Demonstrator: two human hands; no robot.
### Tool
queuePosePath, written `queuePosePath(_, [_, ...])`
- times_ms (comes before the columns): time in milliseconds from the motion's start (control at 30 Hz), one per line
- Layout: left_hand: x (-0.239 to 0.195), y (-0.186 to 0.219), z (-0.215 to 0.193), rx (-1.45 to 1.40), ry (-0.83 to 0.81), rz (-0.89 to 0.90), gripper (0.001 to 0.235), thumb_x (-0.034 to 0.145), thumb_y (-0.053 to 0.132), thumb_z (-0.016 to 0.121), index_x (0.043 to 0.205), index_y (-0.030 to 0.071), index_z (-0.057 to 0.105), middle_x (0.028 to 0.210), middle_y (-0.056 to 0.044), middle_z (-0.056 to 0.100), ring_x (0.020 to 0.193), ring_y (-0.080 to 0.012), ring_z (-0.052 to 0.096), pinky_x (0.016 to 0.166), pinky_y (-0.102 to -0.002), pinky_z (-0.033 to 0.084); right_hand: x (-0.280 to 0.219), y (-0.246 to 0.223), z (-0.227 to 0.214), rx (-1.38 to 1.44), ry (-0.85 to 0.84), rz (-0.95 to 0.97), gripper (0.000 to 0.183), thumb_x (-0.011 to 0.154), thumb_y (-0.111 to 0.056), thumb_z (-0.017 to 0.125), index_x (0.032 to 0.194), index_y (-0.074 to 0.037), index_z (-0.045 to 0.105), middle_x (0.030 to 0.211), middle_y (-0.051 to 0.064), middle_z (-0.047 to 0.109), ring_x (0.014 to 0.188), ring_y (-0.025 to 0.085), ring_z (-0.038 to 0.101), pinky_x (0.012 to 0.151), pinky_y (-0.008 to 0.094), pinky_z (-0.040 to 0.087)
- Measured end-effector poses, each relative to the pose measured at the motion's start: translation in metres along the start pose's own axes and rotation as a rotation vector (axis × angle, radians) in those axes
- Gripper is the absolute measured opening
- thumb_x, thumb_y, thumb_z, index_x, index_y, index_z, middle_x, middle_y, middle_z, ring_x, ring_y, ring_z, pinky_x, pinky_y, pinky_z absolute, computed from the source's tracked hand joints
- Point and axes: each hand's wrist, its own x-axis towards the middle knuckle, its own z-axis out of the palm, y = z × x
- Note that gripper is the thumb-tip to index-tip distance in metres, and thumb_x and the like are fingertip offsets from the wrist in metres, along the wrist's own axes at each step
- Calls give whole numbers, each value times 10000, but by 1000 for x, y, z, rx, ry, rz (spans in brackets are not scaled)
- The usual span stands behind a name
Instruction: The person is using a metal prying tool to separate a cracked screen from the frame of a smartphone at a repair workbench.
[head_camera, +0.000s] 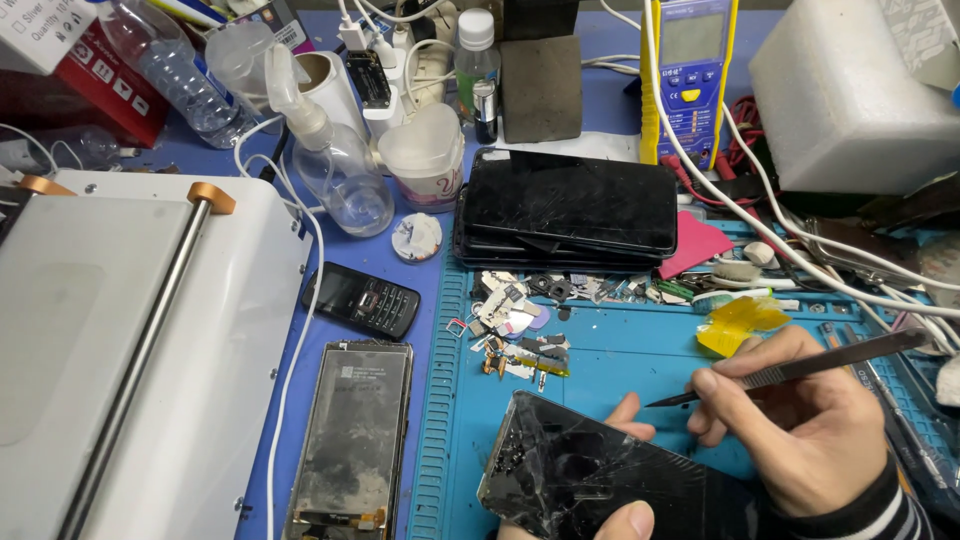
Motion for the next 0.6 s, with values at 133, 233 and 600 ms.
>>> queuePosePath(133, [36, 27, 6, -12, 70, 79, 490, 867, 296, 702, 1244, -11, 645, 1404, -309, 643, 1362, -376, 625, 1140, -513, 468, 0, -2, -4, 60, 63, -30, 177, 878, 83, 669, 979, 86, 523, 792, 243, 705, 539, 293, 715, 494, 340, 639])
queuePosePath(233, [34, 39, 3, 57, -11, 124, 539, 906, 273, 646, 1312, -74, 579, 1434, -295, 603, 1296, -333, 639, 1106, -428, 491, 0, 3, -10, 125, 30, -69, 179, 951, 78, 622, 1042, 44, 471, 869, 219, 675, 567, 251, 669, 515, 295, 601])
queuePosePath(600, [36, 69, 5, 32, -74, -10, 439, 886, 106, 595, 1299, -42, 593, 1215, -149, 695, 1085, -226, 690, 997, -359, 577, 5, -1, -13, 44, 1, 8, 159, 1064, 0, 592, 1108, 2, 440, 808, 152, 592, 564, 210, 628, 472, 260, 552])
